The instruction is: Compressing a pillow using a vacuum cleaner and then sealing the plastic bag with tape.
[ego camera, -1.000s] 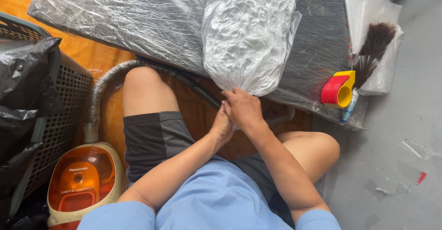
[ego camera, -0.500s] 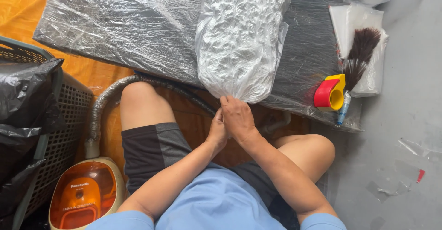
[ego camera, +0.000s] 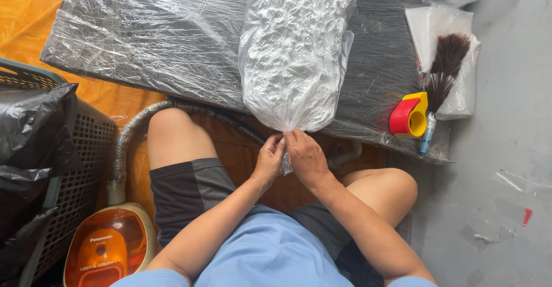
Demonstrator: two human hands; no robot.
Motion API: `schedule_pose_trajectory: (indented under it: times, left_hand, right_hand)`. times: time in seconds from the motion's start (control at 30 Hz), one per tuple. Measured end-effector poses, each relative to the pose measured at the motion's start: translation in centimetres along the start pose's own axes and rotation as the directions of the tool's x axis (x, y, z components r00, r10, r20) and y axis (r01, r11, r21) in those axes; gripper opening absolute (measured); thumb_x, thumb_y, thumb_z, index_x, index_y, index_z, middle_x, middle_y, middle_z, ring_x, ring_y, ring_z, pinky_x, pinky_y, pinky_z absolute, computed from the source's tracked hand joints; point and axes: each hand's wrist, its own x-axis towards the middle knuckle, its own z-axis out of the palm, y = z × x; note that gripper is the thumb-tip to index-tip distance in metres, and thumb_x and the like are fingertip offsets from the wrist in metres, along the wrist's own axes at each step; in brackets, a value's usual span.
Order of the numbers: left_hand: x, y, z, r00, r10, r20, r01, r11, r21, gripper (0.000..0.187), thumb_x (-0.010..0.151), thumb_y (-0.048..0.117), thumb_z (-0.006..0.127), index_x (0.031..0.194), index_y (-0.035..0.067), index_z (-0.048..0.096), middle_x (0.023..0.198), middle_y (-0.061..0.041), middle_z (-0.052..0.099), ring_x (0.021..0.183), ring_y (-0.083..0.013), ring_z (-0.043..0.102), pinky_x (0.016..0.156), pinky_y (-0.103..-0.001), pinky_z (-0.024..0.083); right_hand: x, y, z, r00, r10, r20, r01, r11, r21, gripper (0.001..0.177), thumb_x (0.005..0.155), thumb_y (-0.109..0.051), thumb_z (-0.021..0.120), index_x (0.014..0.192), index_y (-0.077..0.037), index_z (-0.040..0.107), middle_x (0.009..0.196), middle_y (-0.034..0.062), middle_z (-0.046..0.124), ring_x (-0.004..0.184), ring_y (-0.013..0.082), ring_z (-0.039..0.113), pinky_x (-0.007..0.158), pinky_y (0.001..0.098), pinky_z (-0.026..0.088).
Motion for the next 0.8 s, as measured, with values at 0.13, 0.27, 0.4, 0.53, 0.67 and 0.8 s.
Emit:
schedule_pose_trajectory:
  times: [0.13,0.27,0.4,0.53,0.67,0.8]
  left_hand:
    - [-0.1,0.5,-0.3,0.999,0.035,0.02,-0.036,0.996,0.077,0.025,0.106,0.021,0.058,0.126,0.012,0.069,0.101,-0.009,0.077,0.095,-0.008,0.066,0.09,-0.032,0.057]
    - [0.2,0.4,-0.2,0.997,0.058,0.048,-0.062,0.993,0.1,0.025,0.105,0.022,0.059,0.127,0.012,0.069,0.099,-0.008,0.077,0.093,-0.0072,0.065,0.089,-0.032,0.057]
    - [0.0,1.8,-0.6,0.996,0.068,0.059,-0.078,0.979,0.187,0.024,0.105,0.02,0.059,0.124,0.011,0.07,0.097,-0.01,0.078,0.095,-0.0099,0.067,0.091,-0.035,0.056]
    - [0.2,2.3,-1.0,0.997,0.039,0.067,-0.058,0.95,0.308,0.024,0.105,0.024,0.059,0.123,0.014,0.071,0.097,-0.01,0.078,0.096,-0.0123,0.068,0.09,-0.038,0.056]
    - [-0.3,4.7,-1.2,0.997,0.009,0.075,-0.052,0.804,0.592,0.026,0.103,0.036,0.06,0.123,0.022,0.071,0.103,-0.012,0.078,0.106,-0.0337,0.073,0.091,-0.047,0.056]
    - [-0.9,9.1,-0.3,0.993,-0.044,0.108,-0.046,0.703,0.709,0.031,0.104,0.037,0.055,0.124,0.018,0.068,0.105,-0.018,0.077,0.106,-0.0406,0.071,0.09,-0.052,0.058]
  right_hand:
    - [-0.1,-0.3,1.0,0.991,0.129,-0.043,-0.129,0.992,-0.005,0.01,0.099,-0.018,0.057,0.098,-0.008,0.058,0.077,0.0021,0.052,0.067,0.0206,0.065,0.064,0.0308,0.055]
    - [-0.4,0.5,1.6,0.977,0.214,-0.028,-0.214,0.976,-0.029,0.021,0.102,-0.029,0.055,0.093,-0.01,0.055,0.075,0.0018,0.05,0.064,0.022,0.066,0.059,0.0321,0.055]
    - [0.5,-0.9,-1.1,0.973,0.229,-0.023,-0.218,0.949,0.229,0.018,0.102,-0.021,0.054,0.092,-0.006,0.054,0.076,0.0071,0.05,0.066,0.0297,0.065,0.06,0.0376,0.054]
    - [0.6,-1.1,-0.8,0.919,0.393,-0.019,-0.328,0.791,0.516,0.014,0.094,-0.017,0.065,0.088,-0.008,0.056,0.073,0.0114,0.055,0.067,0.0343,0.067,0.058,0.0407,0.054]
    - [0.7,-1.3,-1.8,0.796,0.596,0.108,-0.447,0.458,0.768,0.008,0.09,-0.013,0.067,0.092,-0.011,0.06,0.072,0.0051,0.062,0.064,0.0181,0.066,0.06,0.0319,0.053]
    - [0.4,-1.0,-2.6,0.85,0.527,0.01,-0.378,0.596,0.708,0.023,0.093,-0.008,0.063,0.115,-0.014,0.065,0.081,0.0141,0.068,0.074,0.0318,0.072,0.064,0.0406,0.058]
